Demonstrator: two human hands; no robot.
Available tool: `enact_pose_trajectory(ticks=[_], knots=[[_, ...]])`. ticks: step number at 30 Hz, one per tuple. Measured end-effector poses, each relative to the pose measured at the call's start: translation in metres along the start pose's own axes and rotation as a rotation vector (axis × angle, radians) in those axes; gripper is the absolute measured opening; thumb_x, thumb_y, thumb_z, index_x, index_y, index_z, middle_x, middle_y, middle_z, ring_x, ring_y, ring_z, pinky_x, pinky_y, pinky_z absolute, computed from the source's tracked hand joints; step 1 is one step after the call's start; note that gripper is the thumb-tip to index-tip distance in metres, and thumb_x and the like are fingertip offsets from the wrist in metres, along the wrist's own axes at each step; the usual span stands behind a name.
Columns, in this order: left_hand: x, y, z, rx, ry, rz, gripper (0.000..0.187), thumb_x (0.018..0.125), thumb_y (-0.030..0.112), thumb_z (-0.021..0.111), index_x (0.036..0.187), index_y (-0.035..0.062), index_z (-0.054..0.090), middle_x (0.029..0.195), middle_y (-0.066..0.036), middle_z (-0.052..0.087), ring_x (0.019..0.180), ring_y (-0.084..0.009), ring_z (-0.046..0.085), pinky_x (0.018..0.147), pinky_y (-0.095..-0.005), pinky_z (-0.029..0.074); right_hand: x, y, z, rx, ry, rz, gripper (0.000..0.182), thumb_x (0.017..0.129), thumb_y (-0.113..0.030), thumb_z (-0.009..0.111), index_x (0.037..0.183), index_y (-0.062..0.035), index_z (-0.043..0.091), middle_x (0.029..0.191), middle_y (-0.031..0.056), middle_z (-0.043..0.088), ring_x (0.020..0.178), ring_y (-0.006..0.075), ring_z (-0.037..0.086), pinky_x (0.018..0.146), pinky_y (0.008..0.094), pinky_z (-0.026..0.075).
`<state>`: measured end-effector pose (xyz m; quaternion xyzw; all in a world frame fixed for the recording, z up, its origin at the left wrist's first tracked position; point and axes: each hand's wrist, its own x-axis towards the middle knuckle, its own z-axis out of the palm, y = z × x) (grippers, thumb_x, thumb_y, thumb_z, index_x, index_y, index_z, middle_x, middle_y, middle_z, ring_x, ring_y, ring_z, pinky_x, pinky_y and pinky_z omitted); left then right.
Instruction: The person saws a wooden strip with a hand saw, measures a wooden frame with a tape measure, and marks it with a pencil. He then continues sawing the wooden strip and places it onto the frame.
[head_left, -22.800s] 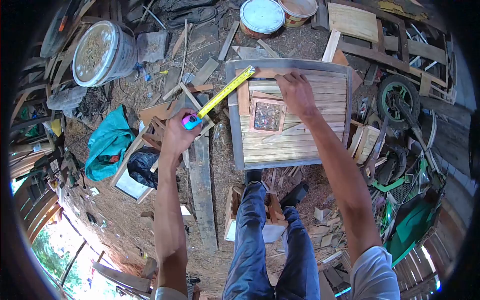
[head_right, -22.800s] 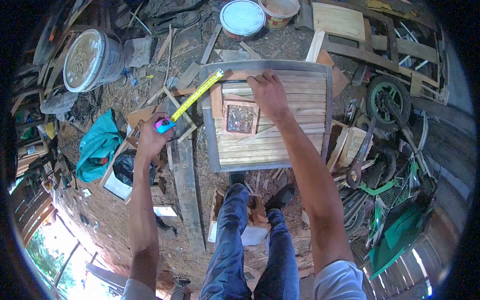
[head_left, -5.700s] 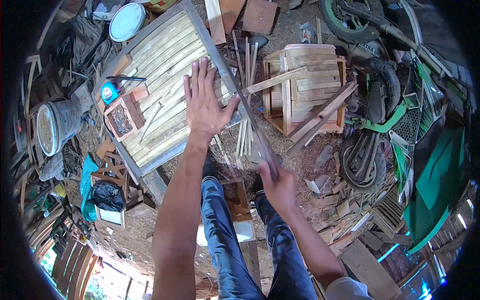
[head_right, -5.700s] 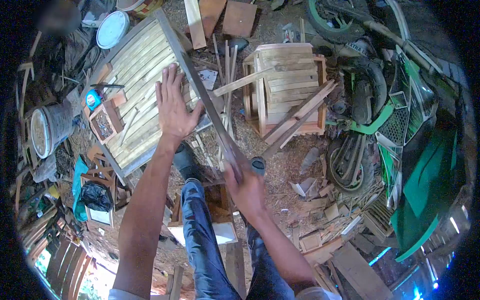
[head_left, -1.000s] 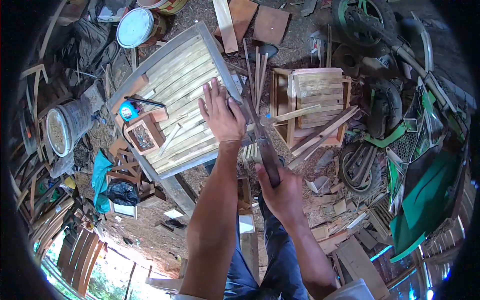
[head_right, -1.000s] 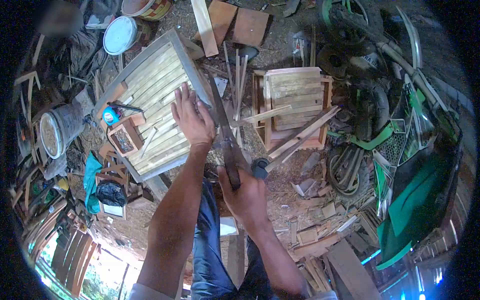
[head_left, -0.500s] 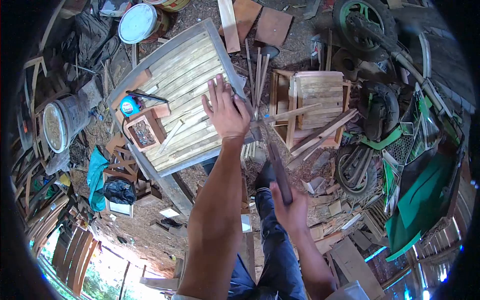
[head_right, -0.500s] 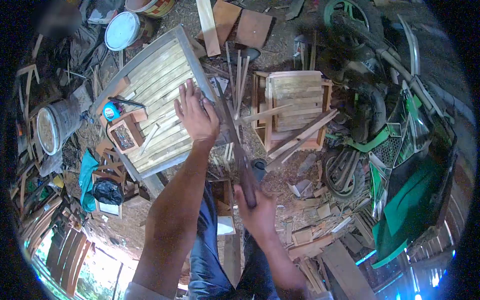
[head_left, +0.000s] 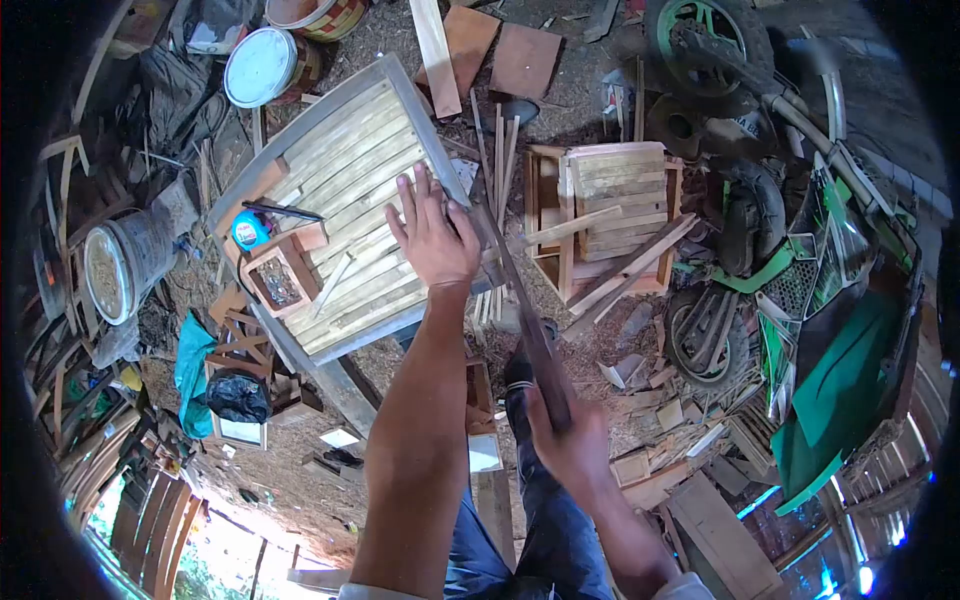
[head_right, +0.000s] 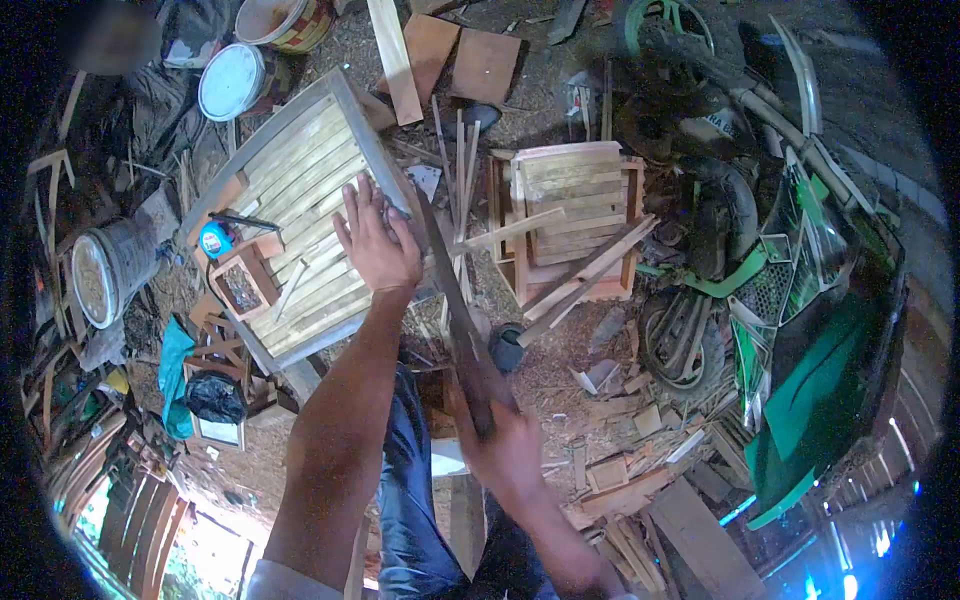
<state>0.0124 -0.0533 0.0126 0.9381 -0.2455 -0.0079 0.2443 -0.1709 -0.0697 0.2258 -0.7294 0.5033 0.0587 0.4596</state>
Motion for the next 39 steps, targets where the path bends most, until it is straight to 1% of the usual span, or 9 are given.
enact_pose_trajectory(ticks=[5,6,12,15,21,25,31,37,39], knots=[[-0.004,-0.001,0.0,0.004,-0.02,0.014,0.033,0.095,0.018,0.045,0.12,0.0011,0.059,0.153,-0.01,0.042,0.144,-0.0339,0.034,0.117,-0.0564,0.016,-0.027,-0.011,-0.015,-0.024,-0.031,0.126,0.026,0.093,-0.025,0.067,0.105,-0.0026,0.069,0.053,0.0167,0.056,0.046,0.0283,0.063,0.044,0.0377,0.045],[-0.004,0.0,-0.001,0.005,-0.027,0.012,0.034,0.095,0.018,0.045,0.121,0.0009,0.058,0.153,-0.01,0.042,0.144,-0.0339,0.034,0.117,-0.0564,0.016,0.007,-0.016,-0.004,-0.049,-0.09,0.169,0.026,0.089,-0.022,0.07,0.101,0.0008,0.069,0.079,0.0207,0.07,0.07,0.0381,0.07,0.06,0.0436,0.055],[-0.008,0.0,-0.006,-0.027,-0.035,0.016,0.038,0.09,0.017,0.047,0.122,0.002,0.06,0.153,-0.008,0.043,0.145,-0.033,0.033,0.118,-0.0574,0.013,0.042,0.0,0.022,0.037,0.028,-0.076,0.027,0.092,-0.025,0.068,0.082,0.0003,0.068,0.065,0.0204,0.063,0.058,0.0404,0.063,0.053,0.045,0.048],[-0.004,-0.005,0.0,-0.02,-0.02,0.02,0.037,0.09,0.018,0.047,0.121,0.0008,0.06,0.153,-0.007,0.043,0.145,-0.0324,0.033,0.117,-0.0577,0.013,0.05,-0.017,0.023,0.085,-0.056,0.171,0.031,0.093,-0.024,0.068,0.072,-0.0002,0.065,0.06,0.0196,0.06,0.052,0.0391,0.059,0.049,0.0418,0.044],[0.005,0.001,-0.001,0.004,-0.064,-0.032,0.037,0.091,0.019,0.047,0.121,0.0009,0.06,0.154,-0.007,0.042,0.145,-0.0319,0.032,0.117,-0.0583,0.013,0.039,0.099,0.065,0.323,0.044,0.108,0.038,0.091,-0.031,0.072,0.069,-0.0007,0.064,0.051,0.0112,0.051,0.043,0.0201,0.049,0.046,0.0359,0.04],[0.002,-0.003,-0.001,0.008,-0.078,-0.012,0.034,0.094,0.019,0.046,0.122,0.0029,0.056,0.156,-0.008,0.038,0.146,-0.0334,0.03,0.117,-0.0589,0.012,0.04,0.027,0.019,0.12,-0.011,0.119,0.034,0.092,-0.025,0.069,0.069,-0.0011,0.061,0.051,0.0029,0.045,0.05,0.0069,0.041,0.045,0.0304,0.035],[0.003,0.001,-0.001,0.023,-0.08,-0.004,0.035,0.093,0.019,0.046,0.123,0.0028,0.056,0.156,-0.008,0.038,0.146,-0.0334,0.029,0.118,-0.0587,0.012,-0.047,-0.01,-0.036,0.013,-0.059,0.23,0.038,0.091,-0.024,0.07,0.063,-0.0007,0.058,0.045,0.0056,0.04,0.042,0.0098,0.037,0.042,0.0326,0.033],[0.004,-0.001,0.0,0.01,-0.053,-0.001,0.037,0.092,0.019,0.047,0.124,0.0028,0.056,0.155,-0.009,0.04,0.145,-0.0343,0.032,0.117,-0.0589,0.013,-0.057,0.002,-0.025,-0.025,-0.052,0.231,0.041,0.09,-0.024,0.07,0.059,-0.0018,0.055,0.044,0.0044,0.04,0.04,0.0113,0.039,0.042,0.0321,0.032],[0.002,0.0,-0.001,0.003,-0.046,-0.001,0.037,0.092,0.019,0.047,0.124,0.0029,0.056,0.154,-0.009,0.04,0.145,-0.0344,0.032,0.117,-0.0588,0.014,-0.055,-0.003,-0.037,-0.08,-0.13,0.292,0.031,0.087,-0.022,0.074,0.066,-0.002,0.062,0.051,0.0125,0.053,0.045,0.0227,0.056,0.044,0.0355,0.042]])
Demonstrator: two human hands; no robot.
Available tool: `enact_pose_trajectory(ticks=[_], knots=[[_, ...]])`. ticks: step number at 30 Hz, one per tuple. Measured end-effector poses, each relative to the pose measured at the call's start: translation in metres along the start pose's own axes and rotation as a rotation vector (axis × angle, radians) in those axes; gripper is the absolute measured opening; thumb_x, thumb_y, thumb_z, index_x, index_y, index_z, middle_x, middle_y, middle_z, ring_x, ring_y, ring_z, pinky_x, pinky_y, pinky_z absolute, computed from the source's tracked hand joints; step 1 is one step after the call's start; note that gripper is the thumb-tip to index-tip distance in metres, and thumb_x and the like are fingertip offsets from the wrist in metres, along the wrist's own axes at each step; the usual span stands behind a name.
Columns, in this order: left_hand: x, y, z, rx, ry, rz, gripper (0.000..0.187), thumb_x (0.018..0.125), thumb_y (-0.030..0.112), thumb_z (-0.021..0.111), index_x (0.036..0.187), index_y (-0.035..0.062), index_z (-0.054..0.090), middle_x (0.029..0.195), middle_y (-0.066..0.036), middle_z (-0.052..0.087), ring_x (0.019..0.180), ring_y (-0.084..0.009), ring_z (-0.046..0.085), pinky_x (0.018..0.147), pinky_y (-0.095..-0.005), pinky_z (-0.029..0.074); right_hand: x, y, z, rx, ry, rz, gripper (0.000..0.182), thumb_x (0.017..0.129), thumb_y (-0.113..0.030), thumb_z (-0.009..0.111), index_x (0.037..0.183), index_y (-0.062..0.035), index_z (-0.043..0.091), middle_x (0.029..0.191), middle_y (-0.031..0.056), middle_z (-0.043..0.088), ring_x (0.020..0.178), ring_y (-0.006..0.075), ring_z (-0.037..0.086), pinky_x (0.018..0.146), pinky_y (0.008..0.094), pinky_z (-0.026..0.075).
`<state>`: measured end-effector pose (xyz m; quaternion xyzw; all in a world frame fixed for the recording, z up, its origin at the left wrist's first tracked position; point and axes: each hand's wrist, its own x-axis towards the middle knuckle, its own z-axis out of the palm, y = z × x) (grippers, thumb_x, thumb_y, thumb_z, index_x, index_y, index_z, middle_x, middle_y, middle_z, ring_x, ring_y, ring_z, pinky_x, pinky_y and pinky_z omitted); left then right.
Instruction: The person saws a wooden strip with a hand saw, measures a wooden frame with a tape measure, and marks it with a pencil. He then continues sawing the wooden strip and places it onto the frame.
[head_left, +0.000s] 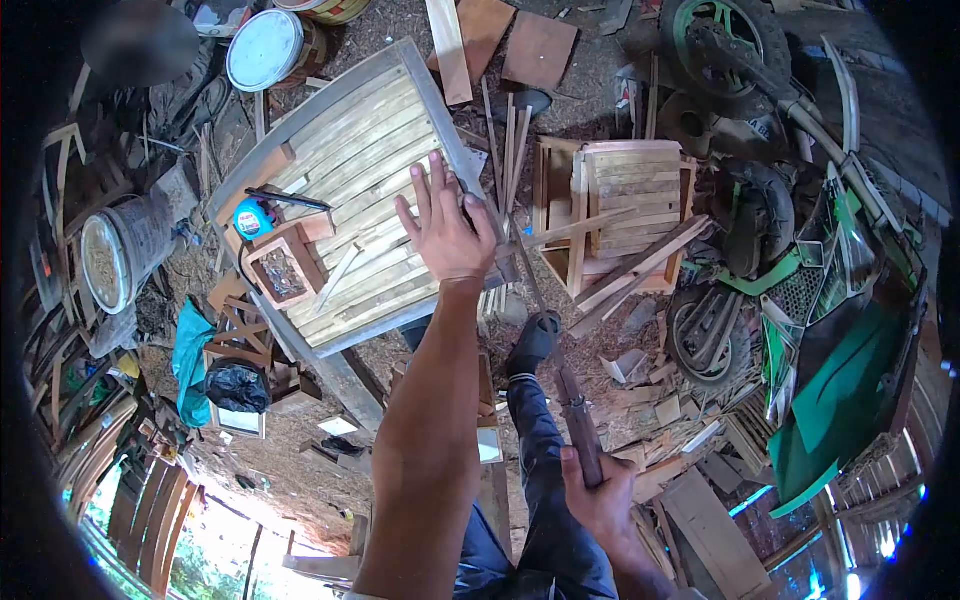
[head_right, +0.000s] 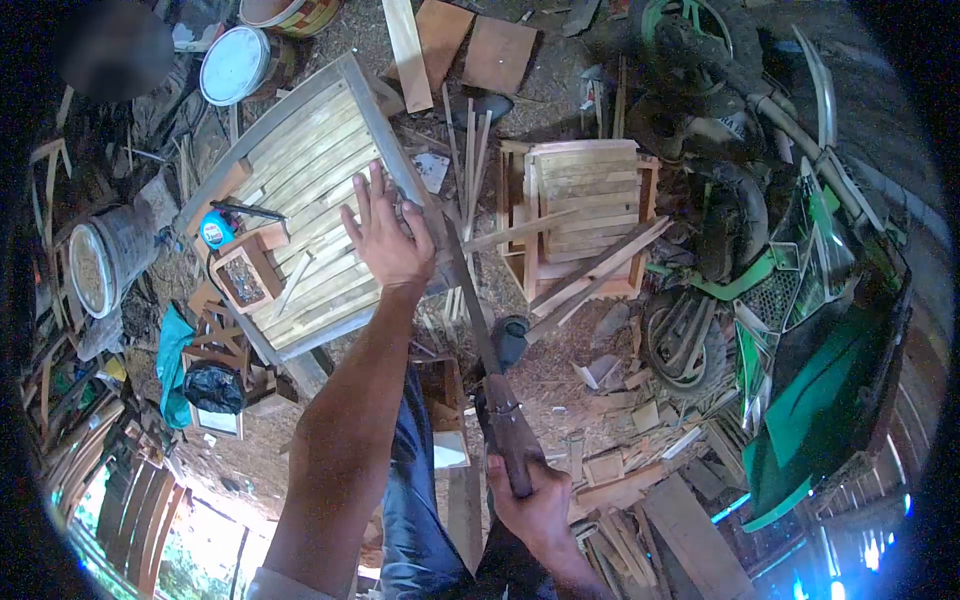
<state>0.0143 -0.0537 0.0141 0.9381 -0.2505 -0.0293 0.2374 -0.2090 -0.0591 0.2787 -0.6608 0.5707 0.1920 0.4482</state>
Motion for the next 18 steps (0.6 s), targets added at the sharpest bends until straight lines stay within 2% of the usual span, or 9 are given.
enact_pose_trajectory(ticks=[1,3,6,8,11,14,15,18], knots=[[-0.001,0.0,0.0,0.011,-0.003,-0.005,0.037,0.092,0.019,0.047,0.124,0.0031,0.057,0.154,-0.009,0.04,0.145,-0.0345,0.032,0.117,-0.0586,0.014,0.0,-0.001,-0.004,-0.031,-0.032,0.029,0.026,0.085,-0.021,0.075,0.07,-0.0022,0.065,0.055,0.0166,0.059,0.048,0.0285,0.065,0.045,0.0371,0.047],[0.0,0.0,0.001,0.029,-0.004,0.0,0.037,0.092,0.019,0.047,0.123,0.0034,0.057,0.155,-0.009,0.04,0.144,-0.0347,0.033,0.117,-0.0583,0.015,0.014,-0.005,0.01,0.134,0.106,-0.076,0.027,0.086,-0.022,0.075,0.071,-0.0016,0.066,0.055,0.0175,0.059,0.05,0.0312,0.066,0.047,0.0384,0.049],[-0.005,-0.002,-0.002,0.011,-0.029,0.019,0.036,0.091,0.018,0.047,0.122,0.0036,0.058,0.154,-0.009,0.04,0.144,-0.0351,0.033,0.117,-0.058,0.016,0.104,-0.047,0.04,0.096,0.138,-0.171,0.03,0.087,-0.025,0.073,0.071,-0.0007,0.068,0.058,0.0199,0.062,0.059,0.0366,0.068,0.055,0.0429,0.053],[0.01,-0.003,0.0,0.008,0.002,0.029,0.037,0.091,0.018,0.046,0.121,0.0022,0.059,0.153,-0.01,0.042,0.144,-0.0351,0.033,0.117,-0.0579,0.015,0.142,-0.069,0.057,0.047,0.151,-0.149,0.035,0.087,-0.027,0.071,0.066,-0.0007,0.066,0.059,0.0211,0.062,0.061,0.0377,0.068,0.058,0.0472,0.052],[0.003,-0.001,0.001,0.006,-0.016,0.018,0.038,0.09,0.017,0.046,0.121,0.0002,0.059,0.153,-0.011,0.042,0.145,-0.0341,0.031,0.118,-0.0565,0.011,0.14,-0.011,0.078,0.154,0.184,-0.294,0.033,0.085,-0.024,0.074,0.064,-0.0012,0.065,0.059,0.0195,0.061,0.056,0.0345,0.067,0.054,0.0442,0.05],[0.006,0.002,-0.001,0.007,-0.035,-0.002,0.036,0.09,0.017,0.046,0.119,0.0004,0.059,0.154,-0.01,0.041,0.146,-0.0335,0.031,0.118,-0.0565,0.011,0.167,0.059,0.1,0.25,0.105,-0.409,0.03,0.083,-0.022,0.076,0.065,-0.0016,0.065,0.058,0.0155,0.059,0.05,0.0286,0.061,0.049,0.0385,0.045],[0.006,0.002,0.0,0.002,-0.023,0.004,0.035,0.09,0.017,0.045,0.118,0.0009,0.059,0.155,-0.009,0.04,0.146,-0.033,0.031,0.118,-0.0565,0.011,0.171,0.062,0.105,0.255,0.16,-0.497,0.025,0.083,-0.019,0.077,0.069,-0.0016,0.067,0.058,0.012,0.057,0.047,0.0233,0.054,0.048,0.0356,0.04],[0.005,0.0,0.002,0.031,0.009,0.047,0.043,0.092,0.018,0.044,0.131,0.0013,0.051,0.156,-0.007,0.038,0.145,-0.0347,0.031,0.117,-0.057,0.014,0.172,0.071,0.112,0.455,0.17,-0.478,0.024,0.085,-0.02,0.075,0.072,-0.0019,0.067,0.057,0.0118,0.057,0.047,0.021,0.055,0.048,0.0365,0.041]])
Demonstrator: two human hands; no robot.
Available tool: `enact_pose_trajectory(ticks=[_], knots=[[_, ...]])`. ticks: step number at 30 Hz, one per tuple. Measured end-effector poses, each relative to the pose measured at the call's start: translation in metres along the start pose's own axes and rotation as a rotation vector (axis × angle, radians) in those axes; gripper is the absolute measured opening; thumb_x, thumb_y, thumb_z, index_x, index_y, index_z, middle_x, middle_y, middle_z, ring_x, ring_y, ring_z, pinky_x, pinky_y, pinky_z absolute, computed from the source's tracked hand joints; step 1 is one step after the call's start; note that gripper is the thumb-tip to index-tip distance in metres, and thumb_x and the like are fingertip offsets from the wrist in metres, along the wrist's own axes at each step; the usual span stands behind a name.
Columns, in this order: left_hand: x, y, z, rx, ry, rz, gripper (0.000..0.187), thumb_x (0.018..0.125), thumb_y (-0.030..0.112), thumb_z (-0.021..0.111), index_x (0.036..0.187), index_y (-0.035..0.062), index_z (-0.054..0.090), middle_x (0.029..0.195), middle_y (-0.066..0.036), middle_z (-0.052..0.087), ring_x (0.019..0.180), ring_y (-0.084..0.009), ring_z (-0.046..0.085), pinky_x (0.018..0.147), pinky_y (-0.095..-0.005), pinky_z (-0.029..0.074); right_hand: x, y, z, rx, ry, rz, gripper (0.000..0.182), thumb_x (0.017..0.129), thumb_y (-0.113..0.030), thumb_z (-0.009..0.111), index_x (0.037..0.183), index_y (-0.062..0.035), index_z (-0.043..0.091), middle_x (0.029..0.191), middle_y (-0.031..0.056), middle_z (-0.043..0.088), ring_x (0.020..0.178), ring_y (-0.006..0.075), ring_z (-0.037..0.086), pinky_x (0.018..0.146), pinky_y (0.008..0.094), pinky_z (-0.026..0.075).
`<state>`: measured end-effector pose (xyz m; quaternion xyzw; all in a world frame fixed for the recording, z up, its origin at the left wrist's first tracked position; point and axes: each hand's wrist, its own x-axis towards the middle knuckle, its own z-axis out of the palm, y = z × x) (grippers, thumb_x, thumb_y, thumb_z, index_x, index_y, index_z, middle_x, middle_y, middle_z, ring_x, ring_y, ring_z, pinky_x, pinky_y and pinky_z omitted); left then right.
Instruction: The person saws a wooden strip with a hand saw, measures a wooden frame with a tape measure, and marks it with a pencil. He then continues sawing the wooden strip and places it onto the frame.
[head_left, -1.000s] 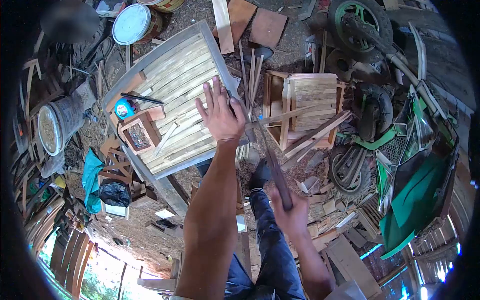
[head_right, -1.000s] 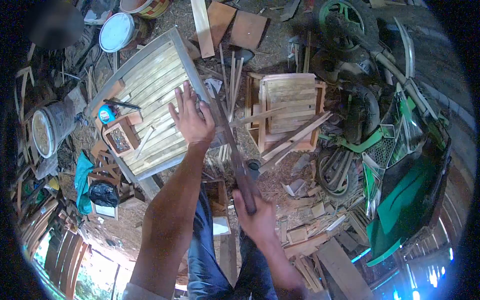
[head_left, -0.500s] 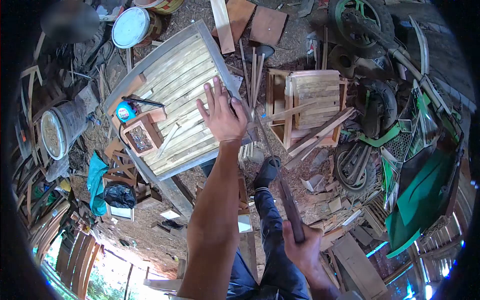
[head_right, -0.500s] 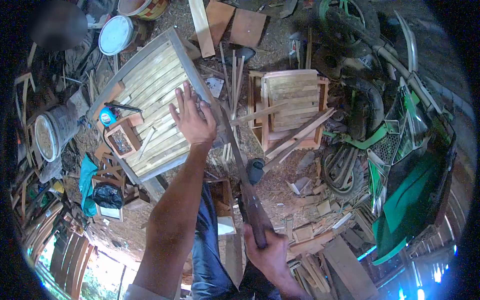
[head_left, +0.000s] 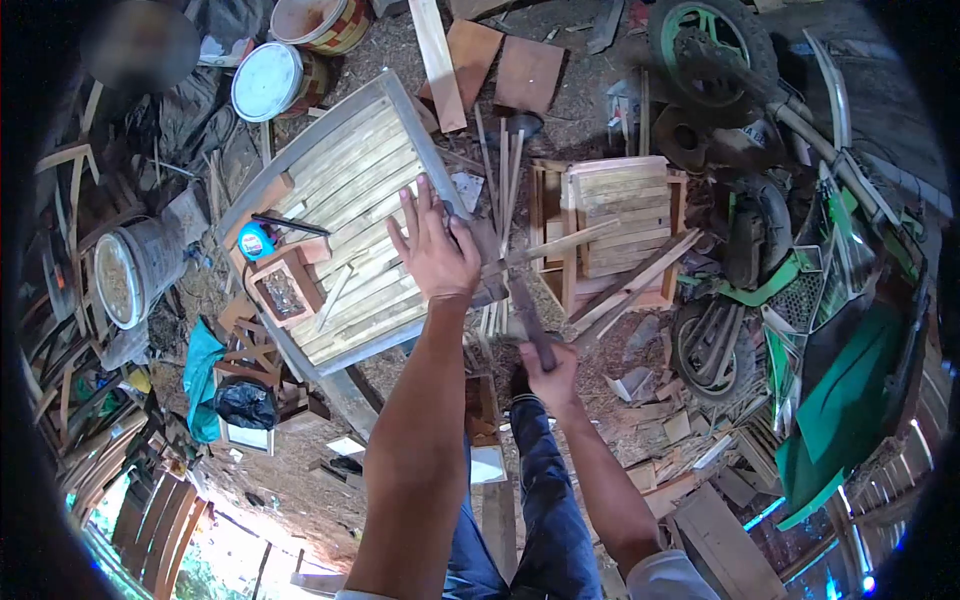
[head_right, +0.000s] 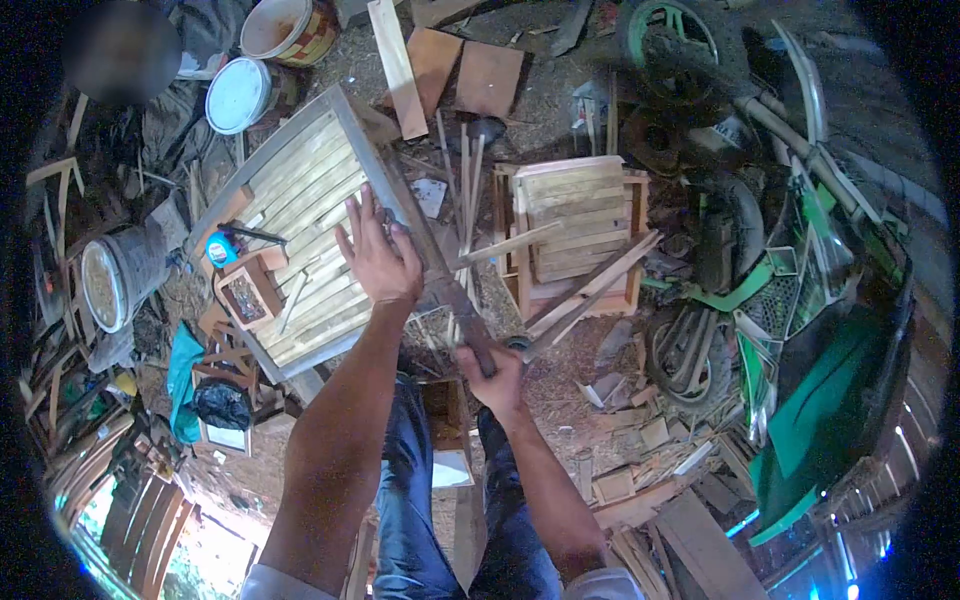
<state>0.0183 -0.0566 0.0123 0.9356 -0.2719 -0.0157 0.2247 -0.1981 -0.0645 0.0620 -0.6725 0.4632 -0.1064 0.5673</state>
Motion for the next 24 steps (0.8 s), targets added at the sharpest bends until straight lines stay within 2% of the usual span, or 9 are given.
enact_pose_trajectory(ticks=[1,4,6,8,11,14,17,20,24], knots=[[-0.001,-0.002,-0.001,0.016,-0.023,0.004,0.042,0.093,0.019,0.044,0.131,0.001,0.051,0.155,-0.007,0.039,0.145,-0.0347,0.032,0.117,-0.0572,0.014,-0.001,-0.018,-0.009,-0.027,-0.098,0.205,0.022,0.087,-0.021,0.074,0.078,-0.0019,0.069,0.06,0.0123,0.06,0.049,0.0201,0.059,0.049,0.0341,0.044],[-0.001,-0.001,0.0,-0.006,-0.011,0.003,0.041,0.093,0.019,0.044,0.13,0.0005,0.051,0.155,-0.008,0.04,0.145,-0.0349,0.031,0.117,-0.0575,0.014,-0.01,-0.102,-0.027,-0.133,-0.034,0.176,0.037,0.089,-0.021,0.074,0.061,-0.0028,0.057,0.05,0.0028,0.04,0.046,0.0089,0.038,0.044,0.0315,0.032],[-0.002,0.0,-0.001,-0.004,-0.021,-0.01,0.039,0.093,0.019,0.044,0.127,0.0003,0.053,0.155,-0.008,0.04,0.145,-0.035,0.031,0.117,-0.0575,0.014,-0.043,-0.128,-0.045,-0.239,-0.061,0.264,0.031,0.088,-0.019,0.074,0.065,-0.003,0.062,0.049,0.0047,0.048,0.043,0.0082,0.044,0.042,0.0326,0.034],[-0.003,0.0,-0.002,-0.01,-0.023,-0.016,0.038,0.093,0.018,0.044,0.126,0.0004,0.054,0.154,-0.009,0.04,0.145,-0.035,0.032,0.117,-0.0576,0.014,-0.072,-0.144,-0.064,-0.244,-0.074,0.349,0.026,0.088,-0.017,0.073,0.068,-0.0027,0.066,0.05,0.0077,0.053,0.042,0.01,0.049,0.043,0.0337,0.037],[-0.004,-0.001,0.002,-0.002,0.029,-0.004,0.03,0.091,0.017,0.048,0.112,0.0011,0.06,0.152,-0.01,0.043,0.145,-0.0334,0.033,0.117,-0.0586,0.015,-0.092,-0.145,-0.066,-0.236,-0.007,0.27,0.026,0.088,-0.016,0.073,0.066,-0.0028,0.064,0.051,0.0084,0.053,0.041,0.0129,0.053,0.043,0.033,0.038],[0.0,0.002,0.0,0.002,0.017,0.005,0.037,0.094,0.019,0.046,0.125,0.0002,0.057,0.151,-0.01,0.045,0.143,-0.0336,0.035,0.116,-0.0568,0.018,-0.058,-0.125,-0.027,-0.257,0.006,0.216,0.03,0.087,-0.017,0.073,0.063,-0.0029,0.061,0.05,0.0093,0.054,0.042,0.0141,0.055,0.043,0.0332,0.039],[0.001,0.006,0.0,-0.009,0.042,-0.012,0.036,0.095,0.02,0.046,0.123,0.0003,0.059,0.149,-0.009,0.047,0.143,-0.0327,0.037,0.117,-0.0555,0.02,-0.068,-0.093,-0.022,-0.196,0.064,-0.033,0.034,0.087,-0.018,0.073,0.061,-0.0026,0.058,0.05,0.0096,0.054,0.042,0.014,0.054,0.042,0.0332,0.038],[-0.004,-0.004,0.001,-0.004,0.062,-0.011,0.032,0.092,0.018,0.048,0.117,0.0029,0.061,0.149,-0.007,0.048,0.141,-0.0321,0.039,0.116,-0.0564,0.022,-0.068,-0.091,-0.051,-0.168,-0.04,0.123,0.038,0.088,-0.019,0.073,0.059,-0.0021,0.057,0.05,0.01,0.052,0.04,0.016,0.051,0.042,0.0347,0.037],[-0.005,0.003,0.0,-0.032,0.11,-0.006,0.037,0.095,0.017,0.046,0.129,0.0056,0.058,0.144,-0.009,0.053,0.139,-0.0331,0.042,0.114,-0.0546,0.025,-0.047,-0.141,-0.061,-0.251,-0.105,0.135,0.035,0.09,-0.026,0.072,0.07,-0.0008,0.06,0.049,0.0122,0.049,0.038,0.0219,0.049,0.041,0.036,0.038]])
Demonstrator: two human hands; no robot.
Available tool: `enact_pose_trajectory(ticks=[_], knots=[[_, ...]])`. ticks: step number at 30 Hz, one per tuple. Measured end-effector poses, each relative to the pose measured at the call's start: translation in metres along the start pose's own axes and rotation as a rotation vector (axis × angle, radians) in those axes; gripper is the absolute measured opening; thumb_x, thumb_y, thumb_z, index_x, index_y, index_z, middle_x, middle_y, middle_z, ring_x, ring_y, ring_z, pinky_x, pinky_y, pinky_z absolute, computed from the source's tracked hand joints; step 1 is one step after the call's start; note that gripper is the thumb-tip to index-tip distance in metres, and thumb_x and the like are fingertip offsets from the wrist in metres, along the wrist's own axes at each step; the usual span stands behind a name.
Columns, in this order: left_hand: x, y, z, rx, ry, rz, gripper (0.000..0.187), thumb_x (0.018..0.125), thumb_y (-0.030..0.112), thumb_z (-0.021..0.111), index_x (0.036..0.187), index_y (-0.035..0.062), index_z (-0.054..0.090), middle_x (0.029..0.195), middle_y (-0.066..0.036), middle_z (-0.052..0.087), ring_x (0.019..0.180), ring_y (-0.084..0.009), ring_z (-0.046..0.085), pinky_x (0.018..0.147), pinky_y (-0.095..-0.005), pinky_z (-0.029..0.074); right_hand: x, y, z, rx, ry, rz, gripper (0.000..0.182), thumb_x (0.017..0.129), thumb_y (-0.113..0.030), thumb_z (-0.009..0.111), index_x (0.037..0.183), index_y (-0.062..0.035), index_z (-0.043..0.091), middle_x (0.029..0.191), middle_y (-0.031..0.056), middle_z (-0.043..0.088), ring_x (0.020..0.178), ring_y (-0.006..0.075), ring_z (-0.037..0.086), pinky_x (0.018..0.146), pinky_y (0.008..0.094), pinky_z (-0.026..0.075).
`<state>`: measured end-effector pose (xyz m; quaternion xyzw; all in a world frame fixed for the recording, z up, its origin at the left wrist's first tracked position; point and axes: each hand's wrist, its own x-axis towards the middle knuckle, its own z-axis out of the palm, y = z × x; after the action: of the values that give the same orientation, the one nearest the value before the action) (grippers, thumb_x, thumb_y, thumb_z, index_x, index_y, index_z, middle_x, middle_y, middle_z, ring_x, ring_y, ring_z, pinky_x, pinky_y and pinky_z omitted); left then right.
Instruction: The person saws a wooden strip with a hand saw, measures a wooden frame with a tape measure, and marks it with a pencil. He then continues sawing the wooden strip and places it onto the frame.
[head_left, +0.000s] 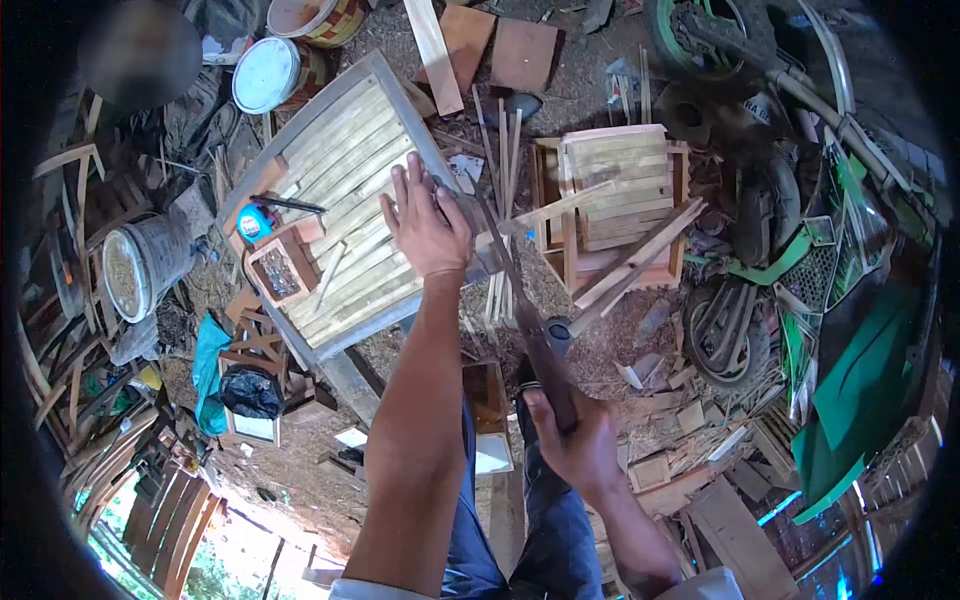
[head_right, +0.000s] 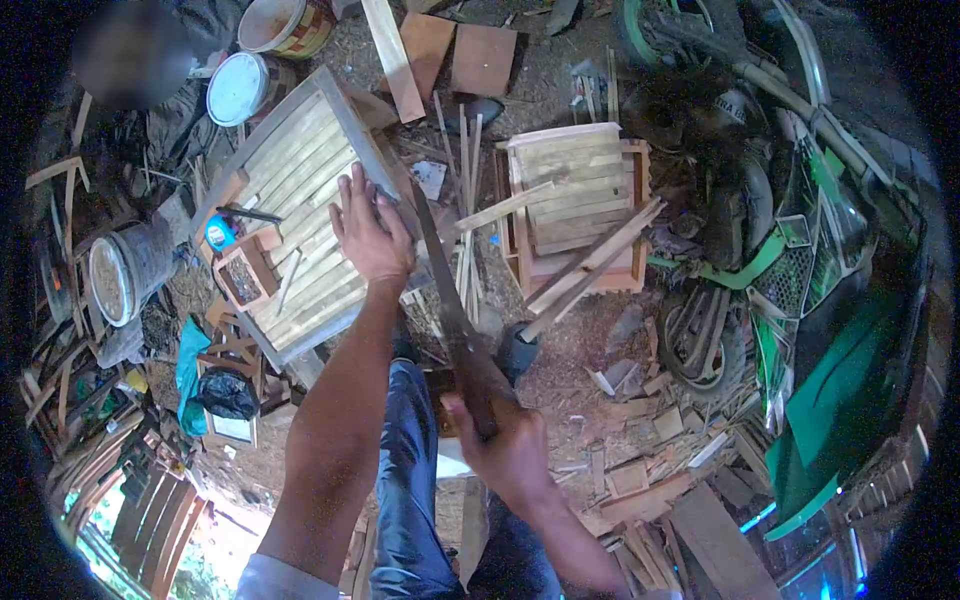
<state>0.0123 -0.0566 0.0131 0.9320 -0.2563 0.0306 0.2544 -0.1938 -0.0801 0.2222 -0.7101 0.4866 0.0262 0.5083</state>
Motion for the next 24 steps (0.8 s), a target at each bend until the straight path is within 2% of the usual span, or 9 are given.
enact_pose_trajectory(ticks=[4,6,11,14,15,17,20,21,24], knots=[[-0.001,-0.005,0.001,0.045,-0.014,0.035,0.042,0.095,0.016,0.046,0.135,0.0053,0.054,0.143,-0.01,0.054,0.138,-0.0325,0.043,0.114,-0.0547,0.026,0.015,-0.025,0.01,-0.023,0.059,-0.059,0.033,0.092,-0.027,0.068,0.075,0.001,0.061,0.052,0.0188,0.054,0.048,0.0362,0.06,0.045,0.0427,0.045],[0.001,-0.007,0.004,0.008,-0.028,0.019,0.035,0.093,0.017,0.047,0.124,0.0035,0.059,0.147,-0.008,0.05,0.139,-0.0326,0.042,0.115,-0.055,0.024,0.033,-0.031,0.024,-0.078,0.127,-0.09,0.032,0.092,-0.025,0.068,0.073,0.0003,0.063,0.056,0.0218,0.058,0.054,0.0407,0.063,0.048,0.0463,0.047],[0.004,-0.007,0.007,-0.014,-0.007,0.013,0.031,0.091,0.017,0.049,0.116,0.002,0.062,0.147,-0.008,0.05,0.139,-0.0345,0.041,0.114,-0.0558,0.025,0.064,0.031,0.079,-0.097,0.216,-0.155,0.034,0.091,-0.025,0.068,0.065,-0.003,0.063,0.056,0.0185,0.059,0.05,0.0394,0.061,0.047,0.0461,0.045],[0.002,-0.01,0.001,0.044,-0.051,0.046,0.045,0.094,0.018,0.048,0.137,0.0036,0.052,0.143,-0.011,0.053,0.138,-0.0349,0.042,0.116,-0.0533,0.024,0.059,0.061,0.057,0.115,0.004,-0.047,0.026,0.09,-0.025,0.069,0.075,-0.0026,0.069,0.055,0.0142,0.058,0.048,0.0274,0.059,0.052,0.0399,0.048],[0.002,-0.007,0.002,0.001,-0.034,0.014,0.048,0.094,0.019,0.048,0.14,0.0041,0.049,0.143,-0.011,0.053,0.137,-0.0357,0.042,0.116,-0.0535,0.024,0.064,0.084,0.059,0.143,0.019,-0.123,0.026,0.09,-0.024,0.068,0.075,-0.0025,0.069,0.054,0.0131,0.056,0.047,0.0251,0.055,0.051,0.0389,0.046],[0.003,-0.003,0.002,0.002,-0.026,0.017,0.049,0.094,0.019,0.048,0.141,0.0039,0.048,0.143,-0.011,0.053,0.137,-0.0359,0.043,0.116,-0.0535,0.024,0.072,0.128,0.069,0.204,0.033,-0.267,0.026,0.09,-0.023,0.068,0.075,-0.0024,0.067,0.052,0.011,0.052,0.045,0.0204,0.048,0.05,0.0367,0.042],[0.002,-0.006,0.001,0.018,-0.023,0.031,0.048,0.094,0.02,0.047,0.14,0.0031,0.049,0.14,-0.012,0.055,0.137,-0.036,0.043,0.115,-0.0538,0.024,0.067,0.132,0.075,0.232,0.044,-0.199,0.027,0.091,-0.023,0.068,0.076,-0.0007,0.067,0.051,0.0099,0.05,0.045,0.0192,0.045,0.05,0.0357,0.041],[0.002,-0.007,0.001,0.027,-0.022,0.042,0.048,0.094,0.02,0.047,0.139,0.0029,0.05,0.14,-0.012,0.056,0.136,-0.036,0.044,0.115,-0.054,0.024,0.058,0.112,0.069,0.274,0.009,-0.068,0.045,0.096,-0.032,0.062,0.067,0.0004,0.052,0.054,0.003,0.04,0.054,0.0124,0.041,0.05,0.0338,0.033],[0.0,-0.007,0.001,0.023,-0.032,0.032,0.047,0.094,0.019,0.049,0.138,0.0023,0.05,0.139,-0.012,0.056,0.137,-0.0354,0.043,0.115,-0.0547,0.024,0.057,0.012,0.026,0.129,-0.045,0.228,0.048,0.098,-0.034,0.061,0.066,0.001,0.052,0.051,0.0024,0.037,0.051,0.0097,0.037,0.048,0.033,0.03]])
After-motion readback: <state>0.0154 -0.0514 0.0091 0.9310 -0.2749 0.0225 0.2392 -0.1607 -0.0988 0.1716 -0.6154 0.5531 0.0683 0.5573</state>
